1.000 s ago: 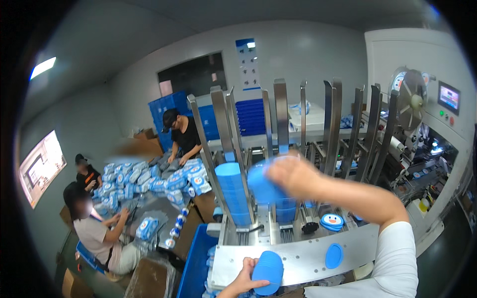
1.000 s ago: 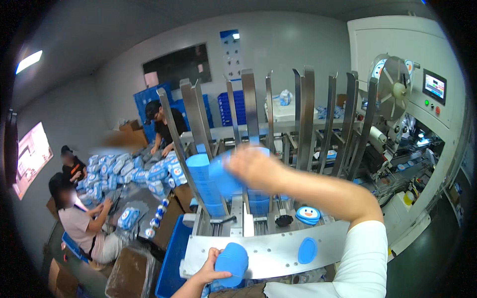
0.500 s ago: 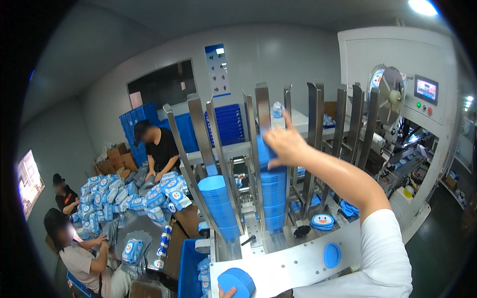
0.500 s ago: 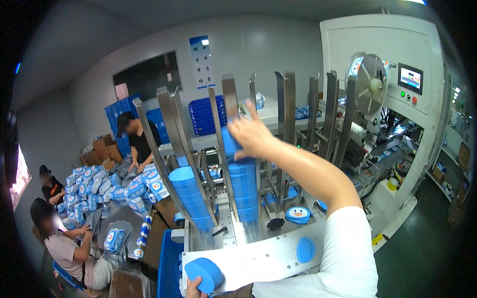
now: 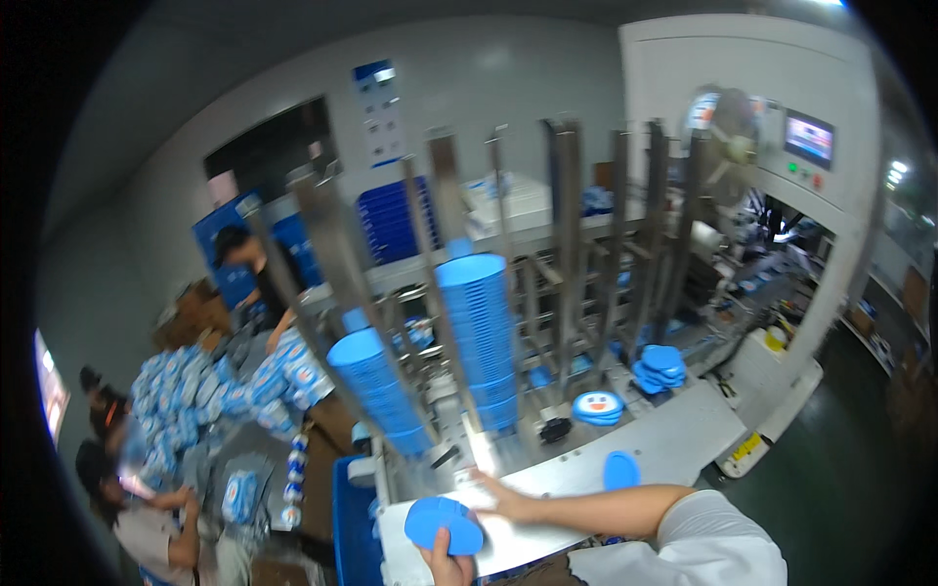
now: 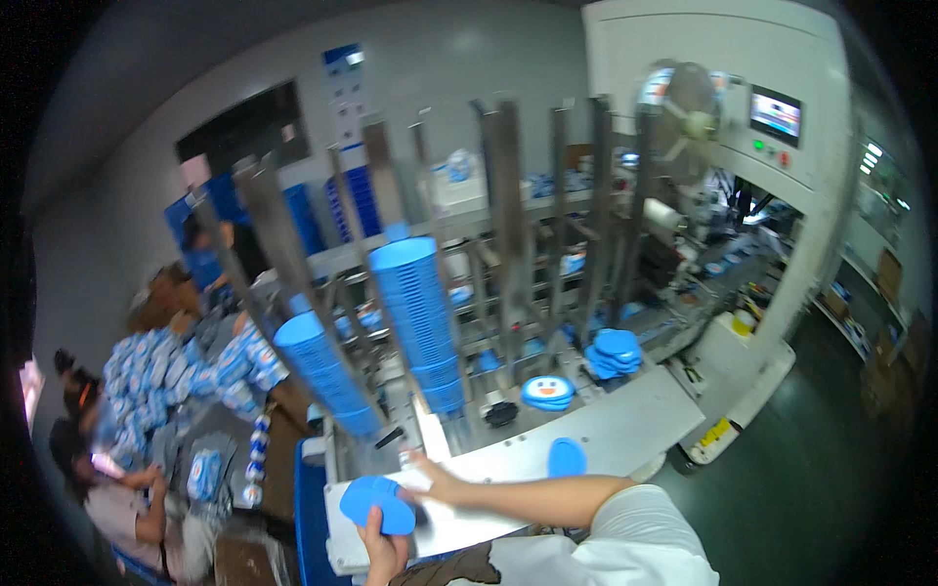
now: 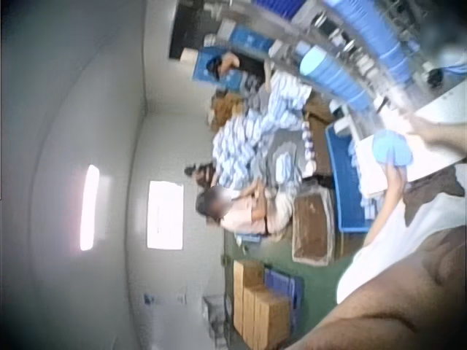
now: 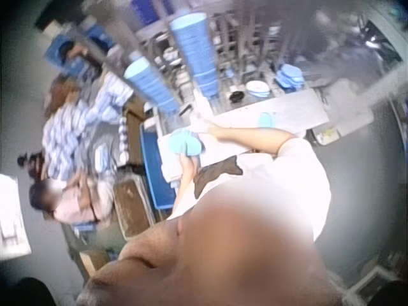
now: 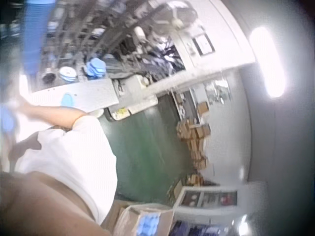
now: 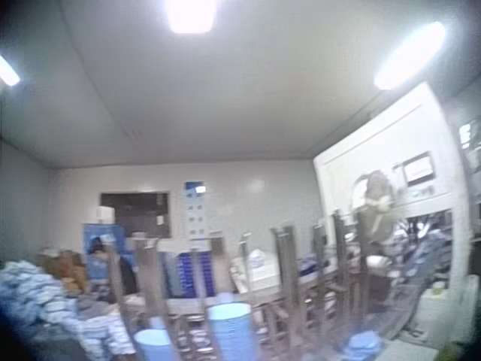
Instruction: The person assembles blue plastic containers by placing lids onto bases and inserting them into a packaging machine. They also handle packaged items, moving them from a table to a box, and retrieve blue lids from a container to continue the assembly process.
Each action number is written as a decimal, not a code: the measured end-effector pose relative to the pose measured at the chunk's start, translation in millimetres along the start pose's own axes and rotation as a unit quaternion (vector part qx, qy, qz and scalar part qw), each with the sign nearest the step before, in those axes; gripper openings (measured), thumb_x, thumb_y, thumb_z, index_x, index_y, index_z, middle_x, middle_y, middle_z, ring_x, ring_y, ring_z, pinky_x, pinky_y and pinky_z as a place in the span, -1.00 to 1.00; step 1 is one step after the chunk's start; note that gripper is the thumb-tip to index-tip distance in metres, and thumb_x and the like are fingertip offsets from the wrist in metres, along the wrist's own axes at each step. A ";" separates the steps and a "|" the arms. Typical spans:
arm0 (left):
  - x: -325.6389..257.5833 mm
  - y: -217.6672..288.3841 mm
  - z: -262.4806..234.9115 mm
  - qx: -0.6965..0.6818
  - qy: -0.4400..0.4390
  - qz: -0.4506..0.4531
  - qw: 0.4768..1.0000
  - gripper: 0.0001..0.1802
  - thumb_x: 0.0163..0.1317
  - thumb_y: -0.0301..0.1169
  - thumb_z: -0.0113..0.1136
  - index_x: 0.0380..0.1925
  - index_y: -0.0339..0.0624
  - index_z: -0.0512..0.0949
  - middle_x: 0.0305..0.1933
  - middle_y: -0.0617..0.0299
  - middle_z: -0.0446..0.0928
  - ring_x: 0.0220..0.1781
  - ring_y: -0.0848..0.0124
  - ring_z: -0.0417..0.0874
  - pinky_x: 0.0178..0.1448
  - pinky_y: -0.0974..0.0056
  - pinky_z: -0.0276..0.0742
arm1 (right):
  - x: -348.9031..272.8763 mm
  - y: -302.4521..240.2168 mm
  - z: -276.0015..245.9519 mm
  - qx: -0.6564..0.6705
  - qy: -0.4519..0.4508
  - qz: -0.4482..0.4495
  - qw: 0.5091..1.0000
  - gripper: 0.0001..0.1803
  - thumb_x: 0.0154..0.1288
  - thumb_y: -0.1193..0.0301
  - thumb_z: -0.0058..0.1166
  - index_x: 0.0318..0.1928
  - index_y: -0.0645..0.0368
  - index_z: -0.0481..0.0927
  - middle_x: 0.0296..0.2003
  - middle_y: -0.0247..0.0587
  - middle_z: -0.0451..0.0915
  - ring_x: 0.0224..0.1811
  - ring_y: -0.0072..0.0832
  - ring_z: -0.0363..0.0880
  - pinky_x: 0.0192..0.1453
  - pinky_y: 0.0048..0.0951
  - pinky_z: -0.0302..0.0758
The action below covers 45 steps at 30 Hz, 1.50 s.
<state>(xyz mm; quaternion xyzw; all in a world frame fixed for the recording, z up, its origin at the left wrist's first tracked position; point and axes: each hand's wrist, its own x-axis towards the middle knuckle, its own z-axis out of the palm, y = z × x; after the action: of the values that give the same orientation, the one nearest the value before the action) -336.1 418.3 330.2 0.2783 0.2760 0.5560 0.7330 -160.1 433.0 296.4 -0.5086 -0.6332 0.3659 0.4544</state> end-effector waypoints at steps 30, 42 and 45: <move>8.8 -17.3 -52.5 0.451 -0.058 0.255 0.853 -0.82 0.28 -0.37 0.05 -0.41 -0.27 0.51 -0.30 0.00 0.39 -0.22 0.16 0.39 -0.03 0.11 0.36 | -22.3 -6.1 -10.7 -0.317 -0.067 0.008 0.946 0.07 -0.23 0.09 0.30 0.25 0.39 0.11 0.15 0.29 0.26 0.17 0.08 0.28 0.27 -0.03 0.20; 17.3 -29.4 -119.3 0.505 -0.114 0.288 0.806 -0.85 0.25 -0.44 -0.07 -0.35 -0.31 0.43 -0.11 -0.22 0.30 -0.06 -0.09 0.33 0.13 -0.06 0.22 | 89.6 -147.6 7.1 0.089 0.079 -0.007 0.993 0.03 -0.11 0.18 0.43 0.29 0.16 0.04 0.14 -0.05 0.29 0.26 -0.23 0.23 0.31 -0.24 0.21; 16.6 -15.2 -115.0 0.517 -0.110 0.283 0.800 -0.93 0.19 -0.52 -0.06 -0.38 -0.30 0.40 -0.11 -0.24 0.31 -0.08 -0.08 0.38 0.09 -0.02 0.28 | 172.3 -245.5 -36.8 -0.165 0.220 -0.354 0.894 0.04 -0.18 0.32 0.44 0.28 0.07 0.04 0.18 0.02 0.21 0.25 -0.13 0.23 0.29 -0.15 0.24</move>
<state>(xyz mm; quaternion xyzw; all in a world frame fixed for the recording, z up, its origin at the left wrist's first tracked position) -404.3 442.6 238.2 0.7407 0.3490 0.4797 0.3155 -213.7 548.5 570.5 -0.3861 -0.7066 -0.0496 0.5909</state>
